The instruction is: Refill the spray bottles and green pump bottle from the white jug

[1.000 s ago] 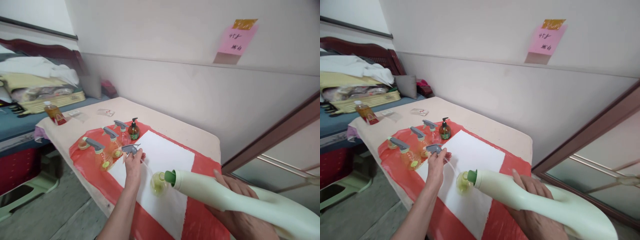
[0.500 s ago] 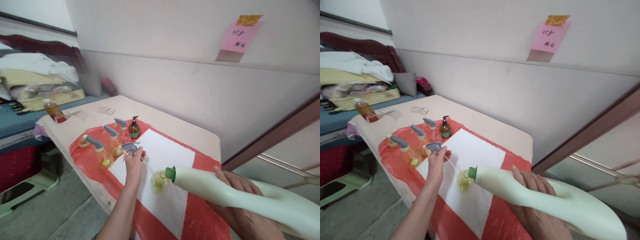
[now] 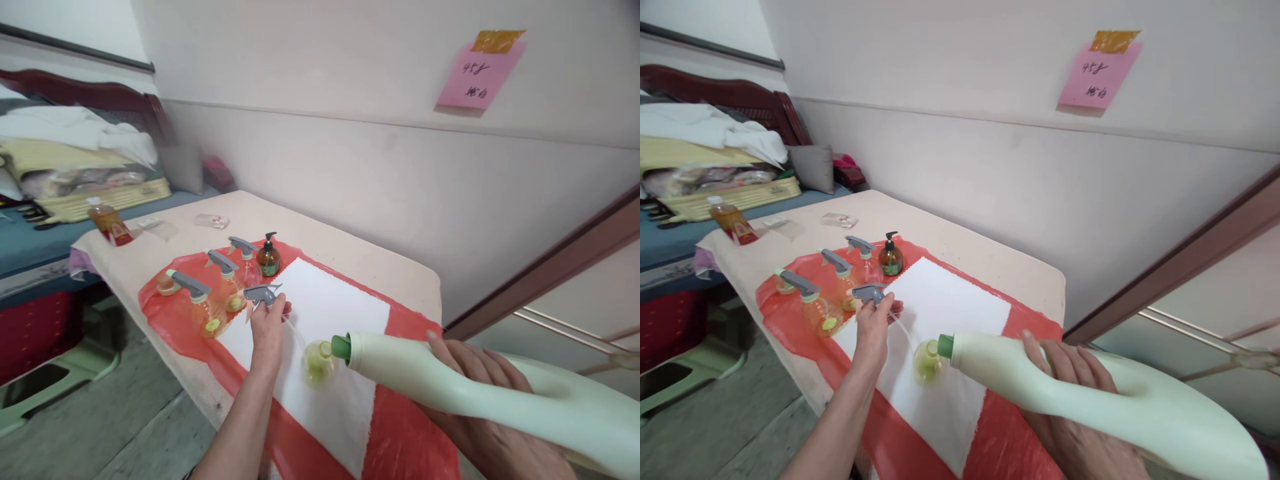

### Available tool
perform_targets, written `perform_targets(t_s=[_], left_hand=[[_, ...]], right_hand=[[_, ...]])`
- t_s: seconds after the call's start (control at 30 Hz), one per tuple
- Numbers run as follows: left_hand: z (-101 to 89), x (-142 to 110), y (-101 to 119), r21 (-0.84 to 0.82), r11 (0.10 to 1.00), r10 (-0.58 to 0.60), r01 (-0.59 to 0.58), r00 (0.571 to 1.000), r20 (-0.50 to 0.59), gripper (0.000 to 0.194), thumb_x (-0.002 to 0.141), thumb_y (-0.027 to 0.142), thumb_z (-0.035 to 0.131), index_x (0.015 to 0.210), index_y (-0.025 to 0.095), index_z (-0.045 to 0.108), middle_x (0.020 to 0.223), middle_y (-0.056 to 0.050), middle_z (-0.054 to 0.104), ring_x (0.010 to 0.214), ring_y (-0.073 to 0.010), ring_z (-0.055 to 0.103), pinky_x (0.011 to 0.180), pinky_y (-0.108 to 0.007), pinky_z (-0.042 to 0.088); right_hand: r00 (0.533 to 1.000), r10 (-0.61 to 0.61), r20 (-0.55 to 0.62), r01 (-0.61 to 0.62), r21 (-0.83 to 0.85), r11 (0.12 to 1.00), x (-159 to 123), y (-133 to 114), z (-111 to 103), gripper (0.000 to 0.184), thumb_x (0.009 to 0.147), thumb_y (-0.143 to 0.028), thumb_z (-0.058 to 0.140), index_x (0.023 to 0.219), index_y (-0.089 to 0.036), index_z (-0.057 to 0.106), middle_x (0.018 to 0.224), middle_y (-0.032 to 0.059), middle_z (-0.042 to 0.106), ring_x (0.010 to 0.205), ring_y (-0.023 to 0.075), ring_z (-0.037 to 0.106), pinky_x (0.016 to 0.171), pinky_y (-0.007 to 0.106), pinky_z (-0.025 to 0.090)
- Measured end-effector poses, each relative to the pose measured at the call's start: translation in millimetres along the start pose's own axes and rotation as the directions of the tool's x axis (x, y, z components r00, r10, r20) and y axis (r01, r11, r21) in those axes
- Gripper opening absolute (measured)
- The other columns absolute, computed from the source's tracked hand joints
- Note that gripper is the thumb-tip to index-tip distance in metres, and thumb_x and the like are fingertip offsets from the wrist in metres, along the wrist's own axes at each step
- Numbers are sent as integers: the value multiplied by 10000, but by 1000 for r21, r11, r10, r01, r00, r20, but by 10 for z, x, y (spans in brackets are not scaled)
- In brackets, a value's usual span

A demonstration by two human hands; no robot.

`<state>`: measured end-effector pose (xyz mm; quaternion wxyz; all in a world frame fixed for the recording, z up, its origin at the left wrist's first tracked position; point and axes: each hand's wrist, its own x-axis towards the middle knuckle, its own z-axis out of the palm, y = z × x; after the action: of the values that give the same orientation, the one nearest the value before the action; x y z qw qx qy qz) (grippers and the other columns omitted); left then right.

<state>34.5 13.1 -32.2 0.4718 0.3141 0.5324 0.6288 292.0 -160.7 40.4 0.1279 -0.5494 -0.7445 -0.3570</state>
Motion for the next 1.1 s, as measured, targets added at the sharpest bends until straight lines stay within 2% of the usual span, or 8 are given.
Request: perform_targets(t_s=[0.1,0.27,0.43,0.73,1.1], left_hand=[[-3,4,1,0,1000,3,-3,1000,6,270,697,405,691,707,140,640,679,-30,649,668,-193,668,658,-334,511],[5,16,-9,-8,1000,-23,23,1000,11,278,695,412,687,725,140,640,674,-40,666,651,-186,662,658,-334,511],[7,20,-7,-19,999,-35,35,999,0,277,679,409,692,727,142,640,662,-41,669,634,-184,659,646,-329,509],[3,20,-11,-22,999,-41,41,999,6,269,691,407,685,733,146,636,665,-42,677,639,-180,659,663,-331,509],[-6,38,-27,-43,997,-56,56,998,7,282,685,414,695,743,144,635,663,-44,684,624,-174,657,653,-323,515]], right_hand=[[995,-66,69,71,-80,994,-2,-1,7,567,865,-264,555,1371,-41,427,1108,220,636,1012,362,607,873,551,478],[995,-62,72,68,-83,994,37,-21,-14,626,847,-258,577,1404,-52,377,1116,208,631,1019,368,601,899,555,468],[996,-61,67,66,-81,995,56,-27,-26,572,860,-245,560,1385,-81,403,1129,197,625,1025,348,605,893,545,477],[993,-50,107,58,-71,996,2,11,-1,554,874,-331,547,1368,-102,443,1160,198,616,1068,352,591,901,538,477],[991,-110,76,118,-123,985,62,10,-55,479,881,-246,504,1323,-64,478,1116,206,630,1024,373,596,868,554,492]])
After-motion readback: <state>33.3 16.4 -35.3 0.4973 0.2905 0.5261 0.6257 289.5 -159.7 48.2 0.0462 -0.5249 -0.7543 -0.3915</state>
